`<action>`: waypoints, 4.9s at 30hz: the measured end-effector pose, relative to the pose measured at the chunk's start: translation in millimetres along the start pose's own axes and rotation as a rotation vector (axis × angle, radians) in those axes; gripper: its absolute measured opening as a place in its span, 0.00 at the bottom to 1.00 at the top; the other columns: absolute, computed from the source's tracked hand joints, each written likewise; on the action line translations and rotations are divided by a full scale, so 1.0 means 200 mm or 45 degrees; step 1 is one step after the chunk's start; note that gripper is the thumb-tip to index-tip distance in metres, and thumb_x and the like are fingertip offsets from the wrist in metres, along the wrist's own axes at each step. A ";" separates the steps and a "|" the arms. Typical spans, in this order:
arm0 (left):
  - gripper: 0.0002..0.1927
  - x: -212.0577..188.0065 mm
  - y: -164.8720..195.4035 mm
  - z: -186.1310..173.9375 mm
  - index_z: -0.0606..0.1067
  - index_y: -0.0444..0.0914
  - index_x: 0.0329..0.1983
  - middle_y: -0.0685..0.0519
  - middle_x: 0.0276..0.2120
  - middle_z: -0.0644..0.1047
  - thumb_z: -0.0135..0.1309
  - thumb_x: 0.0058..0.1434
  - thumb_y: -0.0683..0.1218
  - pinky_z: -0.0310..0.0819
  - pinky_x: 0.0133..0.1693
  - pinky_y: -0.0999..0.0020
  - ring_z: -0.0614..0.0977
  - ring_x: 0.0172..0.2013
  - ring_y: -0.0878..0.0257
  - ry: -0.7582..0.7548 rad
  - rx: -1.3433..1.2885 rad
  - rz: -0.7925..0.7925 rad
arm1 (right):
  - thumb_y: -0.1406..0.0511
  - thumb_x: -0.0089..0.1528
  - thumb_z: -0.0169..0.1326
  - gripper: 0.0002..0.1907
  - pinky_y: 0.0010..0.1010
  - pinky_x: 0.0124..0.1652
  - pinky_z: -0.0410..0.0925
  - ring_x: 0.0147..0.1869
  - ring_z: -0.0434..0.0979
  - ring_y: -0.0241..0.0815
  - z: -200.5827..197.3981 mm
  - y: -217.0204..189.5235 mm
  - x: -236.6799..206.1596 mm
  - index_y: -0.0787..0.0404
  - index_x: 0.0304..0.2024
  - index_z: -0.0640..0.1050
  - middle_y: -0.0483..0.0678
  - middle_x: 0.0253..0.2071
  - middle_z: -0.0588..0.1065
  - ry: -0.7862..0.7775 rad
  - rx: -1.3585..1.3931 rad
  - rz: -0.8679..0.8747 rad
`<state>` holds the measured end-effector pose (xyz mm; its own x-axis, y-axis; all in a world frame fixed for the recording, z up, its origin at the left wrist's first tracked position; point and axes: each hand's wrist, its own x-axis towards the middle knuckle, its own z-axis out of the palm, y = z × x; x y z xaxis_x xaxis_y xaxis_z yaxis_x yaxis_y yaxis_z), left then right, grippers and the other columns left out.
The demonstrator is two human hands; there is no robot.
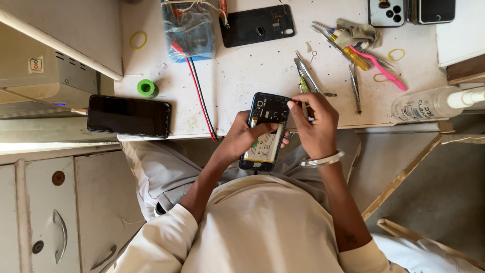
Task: The person pries open the back cover of a smartphone on a workbench and works on its internal battery, using a small handheld tool to pry and manipulate components inside the phone. They lift and reposition the phone repeatedly while continuing to work on the battery area with the tool.
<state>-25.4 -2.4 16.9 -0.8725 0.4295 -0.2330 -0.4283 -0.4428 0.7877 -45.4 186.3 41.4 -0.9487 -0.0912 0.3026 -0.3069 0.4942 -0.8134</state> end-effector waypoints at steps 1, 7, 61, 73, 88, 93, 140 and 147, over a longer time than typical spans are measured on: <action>0.12 0.00 0.00 0.00 0.75 0.27 0.50 0.40 0.39 0.83 0.52 0.65 0.37 0.84 0.41 0.60 0.87 0.37 0.54 -0.006 0.005 0.004 | 0.72 0.68 0.62 0.05 0.27 0.31 0.63 0.31 0.66 0.33 -0.01 0.00 0.01 0.65 0.44 0.78 0.45 0.34 0.74 -0.006 -0.077 -0.076; 0.12 0.01 -0.02 0.01 0.76 0.27 0.51 0.41 0.39 0.83 0.50 0.66 0.37 0.84 0.41 0.61 0.87 0.37 0.56 0.006 0.058 0.058 | 0.74 0.65 0.60 0.04 0.32 0.31 0.68 0.30 0.75 0.42 -0.02 -0.02 0.05 0.67 0.41 0.77 0.52 0.36 0.73 -0.102 -0.256 -0.215; 0.10 0.01 -0.03 0.02 0.76 0.28 0.47 0.43 0.36 0.83 0.52 0.67 0.40 0.83 0.42 0.57 0.87 0.37 0.55 0.100 -0.126 0.082 | 0.80 0.61 0.54 0.08 0.23 0.28 0.68 0.30 0.72 0.29 0.03 -0.10 -0.03 0.68 0.38 0.71 0.45 0.34 0.69 0.019 0.167 -0.046; 0.07 0.02 -0.12 -0.03 0.80 0.34 0.41 0.56 0.30 0.81 0.59 0.63 0.43 0.75 0.33 0.71 0.80 0.31 0.71 0.251 0.191 0.130 | 0.79 0.54 0.59 0.11 0.27 0.26 0.61 0.25 0.67 0.33 0.03 -0.10 -0.15 0.65 0.33 0.71 0.46 0.31 0.68 -0.052 -0.065 -0.092; 0.10 0.02 -0.03 0.00 0.77 0.28 0.45 0.44 0.38 0.84 0.52 0.66 0.40 0.86 0.44 0.60 0.87 0.38 0.58 0.114 -0.234 0.152 | 0.75 0.55 0.59 0.08 0.25 0.27 0.64 0.25 0.70 0.33 0.03 -0.10 -0.30 0.65 0.33 0.72 0.47 0.32 0.69 -0.272 0.023 -0.111; 0.10 -0.01 -0.01 0.01 0.76 0.25 0.48 0.40 0.41 0.83 0.51 0.69 0.37 0.84 0.45 0.58 0.86 0.39 0.55 0.103 -0.098 0.178 | 0.76 0.61 0.55 0.05 0.24 0.27 0.60 0.26 0.65 0.31 0.00 -0.02 -0.34 0.64 0.33 0.72 0.44 0.27 0.69 -0.118 0.063 0.091; 0.24 0.11 0.09 0.08 0.68 0.28 0.60 0.42 0.30 0.83 0.56 0.64 0.46 0.80 0.32 0.63 0.86 0.29 0.59 0.680 0.851 0.367 | 0.69 0.73 0.47 0.07 0.20 0.25 0.58 0.25 0.61 0.24 -0.04 -0.13 -0.19 0.66 0.41 0.73 0.42 0.31 0.70 -0.097 0.558 0.357; 0.27 0.12 0.13 0.05 0.66 0.25 0.64 0.35 0.33 0.81 0.55 0.64 0.41 0.79 0.33 0.57 0.86 0.31 0.48 0.775 1.115 0.529 | 0.74 0.68 0.54 0.02 0.21 0.30 0.59 0.31 0.61 0.26 -0.06 -0.15 -0.15 0.66 0.44 0.76 0.41 0.36 0.69 -0.051 0.255 0.140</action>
<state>-56.0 3.4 37.3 -0.9797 -0.1796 0.0887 0.0224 0.3415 0.9396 -7.1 184.1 63.5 -0.9784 -0.0821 0.1900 -0.2064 0.3218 -0.9240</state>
